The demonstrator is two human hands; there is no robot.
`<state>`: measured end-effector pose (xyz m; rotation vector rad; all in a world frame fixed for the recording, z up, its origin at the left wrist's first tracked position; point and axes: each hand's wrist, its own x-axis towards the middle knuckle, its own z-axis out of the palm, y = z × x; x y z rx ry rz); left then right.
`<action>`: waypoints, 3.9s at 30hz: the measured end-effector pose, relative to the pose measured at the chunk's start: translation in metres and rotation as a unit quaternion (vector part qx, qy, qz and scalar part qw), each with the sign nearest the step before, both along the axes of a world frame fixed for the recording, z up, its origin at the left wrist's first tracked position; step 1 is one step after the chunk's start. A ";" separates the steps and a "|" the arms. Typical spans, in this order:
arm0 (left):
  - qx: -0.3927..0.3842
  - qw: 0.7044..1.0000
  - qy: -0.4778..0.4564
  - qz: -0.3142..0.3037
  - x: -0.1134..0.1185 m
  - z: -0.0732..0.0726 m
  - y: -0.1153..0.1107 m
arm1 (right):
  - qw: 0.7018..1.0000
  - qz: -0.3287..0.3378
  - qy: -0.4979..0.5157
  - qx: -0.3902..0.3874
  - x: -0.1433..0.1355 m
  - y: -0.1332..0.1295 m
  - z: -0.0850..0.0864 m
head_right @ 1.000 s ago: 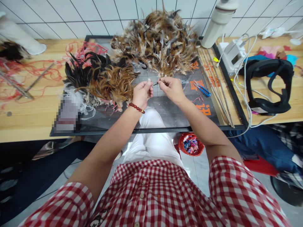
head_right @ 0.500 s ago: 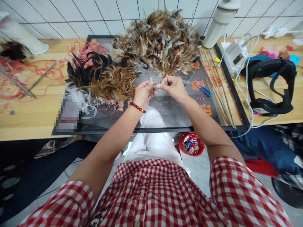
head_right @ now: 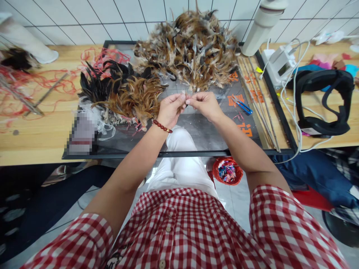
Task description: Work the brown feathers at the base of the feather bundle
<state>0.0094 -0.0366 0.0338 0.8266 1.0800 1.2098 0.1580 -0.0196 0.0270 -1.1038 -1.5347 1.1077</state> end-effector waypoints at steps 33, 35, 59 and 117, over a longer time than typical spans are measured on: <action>-0.023 1.000 -0.015 0.011 0.002 -0.001 -0.001 | 0.991 0.003 0.075 -0.106 -0.007 -0.005 0.010; -0.017 1.000 -0.023 0.007 0.001 -0.002 -0.002 | 0.992 0.002 0.070 -0.109 -0.005 -0.003 0.007; 0.000 0.981 -0.079 -0.179 -0.001 0.002 -0.009 | 0.988 0.029 0.140 -0.057 0.003 -0.002 0.009; -0.055 0.987 -0.141 0.056 0.002 -0.005 0.004 | 0.999 0.029 0.035 0.001 0.011 0.014 0.010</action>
